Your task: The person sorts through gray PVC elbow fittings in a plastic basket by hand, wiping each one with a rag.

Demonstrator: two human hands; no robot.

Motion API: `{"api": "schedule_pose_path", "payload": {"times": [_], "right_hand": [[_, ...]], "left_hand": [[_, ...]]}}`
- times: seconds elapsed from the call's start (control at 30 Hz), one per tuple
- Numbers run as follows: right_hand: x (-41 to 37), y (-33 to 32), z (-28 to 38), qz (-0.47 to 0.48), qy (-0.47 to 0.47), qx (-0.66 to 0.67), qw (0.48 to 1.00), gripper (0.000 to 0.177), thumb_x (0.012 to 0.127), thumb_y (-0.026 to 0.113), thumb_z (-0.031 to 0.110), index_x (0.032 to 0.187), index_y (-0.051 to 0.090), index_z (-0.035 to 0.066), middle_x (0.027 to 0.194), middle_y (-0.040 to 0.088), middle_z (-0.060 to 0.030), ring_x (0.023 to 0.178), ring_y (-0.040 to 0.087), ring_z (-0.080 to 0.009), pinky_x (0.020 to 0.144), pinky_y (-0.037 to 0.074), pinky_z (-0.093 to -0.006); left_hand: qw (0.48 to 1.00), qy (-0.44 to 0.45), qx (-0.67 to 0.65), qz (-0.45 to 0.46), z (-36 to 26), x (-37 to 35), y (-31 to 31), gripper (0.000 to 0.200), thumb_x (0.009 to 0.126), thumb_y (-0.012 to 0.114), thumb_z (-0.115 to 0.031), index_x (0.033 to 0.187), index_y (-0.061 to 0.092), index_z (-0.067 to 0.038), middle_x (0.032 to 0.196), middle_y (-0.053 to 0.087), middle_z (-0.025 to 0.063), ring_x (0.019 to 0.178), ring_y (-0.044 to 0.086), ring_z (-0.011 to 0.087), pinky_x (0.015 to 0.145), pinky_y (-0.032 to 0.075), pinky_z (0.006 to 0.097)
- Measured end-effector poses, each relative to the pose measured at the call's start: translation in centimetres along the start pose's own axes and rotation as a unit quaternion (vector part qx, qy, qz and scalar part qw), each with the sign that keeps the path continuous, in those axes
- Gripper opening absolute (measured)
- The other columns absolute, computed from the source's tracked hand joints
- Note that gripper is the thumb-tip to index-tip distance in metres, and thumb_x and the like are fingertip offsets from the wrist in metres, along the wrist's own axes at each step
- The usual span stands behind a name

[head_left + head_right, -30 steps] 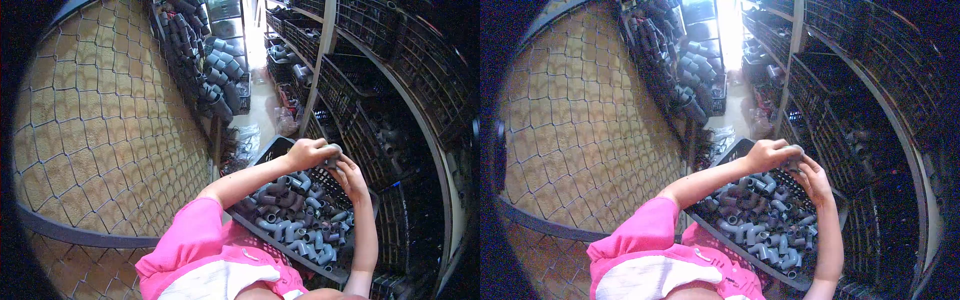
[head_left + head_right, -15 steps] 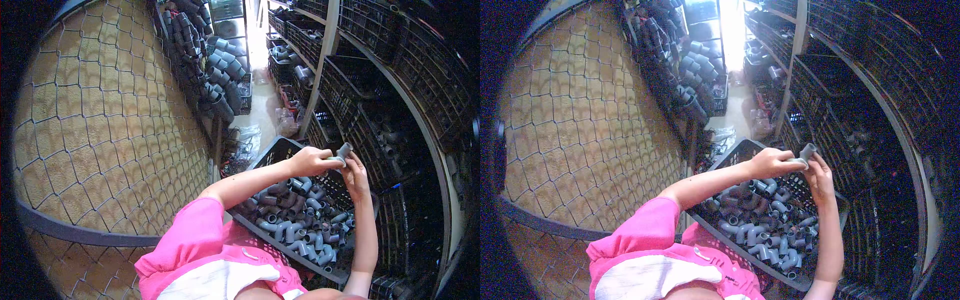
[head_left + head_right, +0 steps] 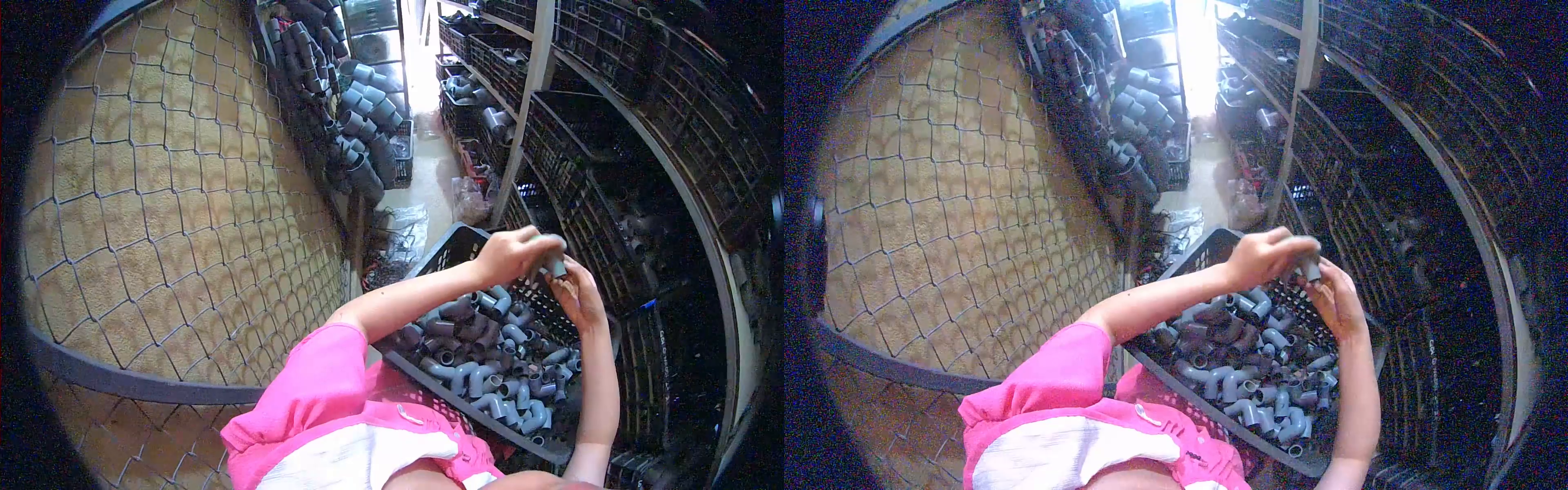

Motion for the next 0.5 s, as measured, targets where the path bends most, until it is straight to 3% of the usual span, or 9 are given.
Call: {"api": "schedule_pose_path", "payload": {"times": [0.13, 0.23, 0.27, 0.33, 0.4, 0.47, 0.5], "right_hand": [[-0.2, 1.5, 0.6, 0.021, -0.018, 0.056, 0.998, 0.036, 0.099, 0.050, 0.016, 0.129, 0.053, -0.005, 0.117, 0.065, -0.0094, 0.101, 0.064, -0.0162, 0.087, 0.053, -0.0294], [0.2, 0.7, 0.3, 0.018, -0.047, 0.077, 0.996, 0.037, 0.098, 0.052, 0.016, 0.128, 0.052, -0.004, 0.123, 0.062, -0.0134, 0.107, 0.062, -0.0190, 0.093, 0.052, -0.0330], [0.0, 1.2, 0.7, 0.013, -0.067, 0.043, 0.997, 0.037, 0.097, 0.052, 0.014, 0.129, 0.051, -0.003, 0.125, 0.061, -0.0140, 0.107, 0.063, -0.0195, 0.092, 0.053, -0.0321], [-0.8, 2.6, 2.6, -0.022, -0.122, -0.019, 0.992, 0.039, 0.094, 0.054, 0.011, 0.131, 0.049, -0.001, 0.128, 0.060, -0.0154, 0.106, 0.064, -0.0206, 0.090, 0.054, -0.0304], [-2.3, 2.0, 5.9, 0.011, -0.186, -0.068, 0.980, 0.050, 0.089, 0.063, 0.017, 0.134, 0.046, 0.003, 0.130, 0.059, -0.0184, 0.098, 0.064, -0.0201, 0.087, 0.054, -0.0313], [-5.6, 2.7, 9.8, -0.051, -0.275, -0.149, 0.949, 0.058, 0.085, 0.070, 0.026, 0.133, 0.046, 0.005, 0.125, 0.061, -0.0162, 0.092, 0.064, -0.0181, 0.085, 0.052, -0.0304], [-7.8, 3.6, 12.0, -0.089, -0.314, -0.218, 0.920, 0.061, 0.083, 0.071, 0.029, 0.133, 0.046, 0.005, 0.125, 0.062, -0.0144, 0.091, 0.064, -0.0177, 0.086, 0.052, -0.0306]], "left_hand": [[0.998, -0.057, -0.036, 0.003, -0.3, 0.3, -0.2, 0.048, 0.081, 0.058, -0.001, 0.124, 0.065, -0.021, 0.086, 0.064, 0.0112, 0.070, 0.066, 0.0334, 0.061, 0.055, 0.0416], [0.998, -0.010, -0.065, 0.013, -1.9, 0.0, 0.4, 0.044, 0.084, 0.057, -0.001, 0.123, 0.064, -0.019, 0.090, 0.064, 0.0122, 0.073, 0.066, 0.0346, 0.062, 0.055, 0.0435], [0.996, 0.008, -0.088, 0.001, -2.3, 0.0, 0.7, 0.041, 0.085, 0.057, -0.002, 0.123, 0.064, -0.019, 0.091, 0.064, 0.0123, 0.074, 0.067, 0.0349, 0.062, 0.055, 0.0441], [0.989, -0.096, -0.071, 0.091, -1.8, 0.0, 0.3, 0.035, 0.089, 0.057, -0.005, 0.121, 0.065, -0.016, 0.104, 0.068, 0.0151, 0.094, 0.068, 0.0352, 0.077, 0.056, 0.0419], [0.990, -0.090, -0.108, -0.007, -1.8, 1.1, -0.4, 0.035, 0.089, 0.054, -0.001, 0.121, 0.065, -0.011, 0.111, 0.068, 0.0168, 0.103, 0.067, 0.0344, 0.088, 0.054, 0.0403], [0.987, -0.115, -0.112, -0.012, -1.2, 1.5, -1.1, 0.038, 0.089, 0.046, 0.006, 0.121, 0.063, -0.005, 0.114, 0.068, 0.0173, 0.107, 0.066, 0.0325, 0.093, 0.051, 0.0385], [0.984, -0.133, -0.116, -0.012, -1.3, 1.8, -1.6, 0.037, 0.090, 0.047, 0.004, 0.122, 0.063, -0.005, 0.112, 0.068, 0.0160, 0.101, 0.067, 0.0285, 0.090, 0.051, 0.0360]]}}
Point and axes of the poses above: each hand's wrist, its own x-axis towards the middle knuckle, its own y-axis out of the palm, z = x × y, the point moved 1 cm from there along x, towards the middle knuckle
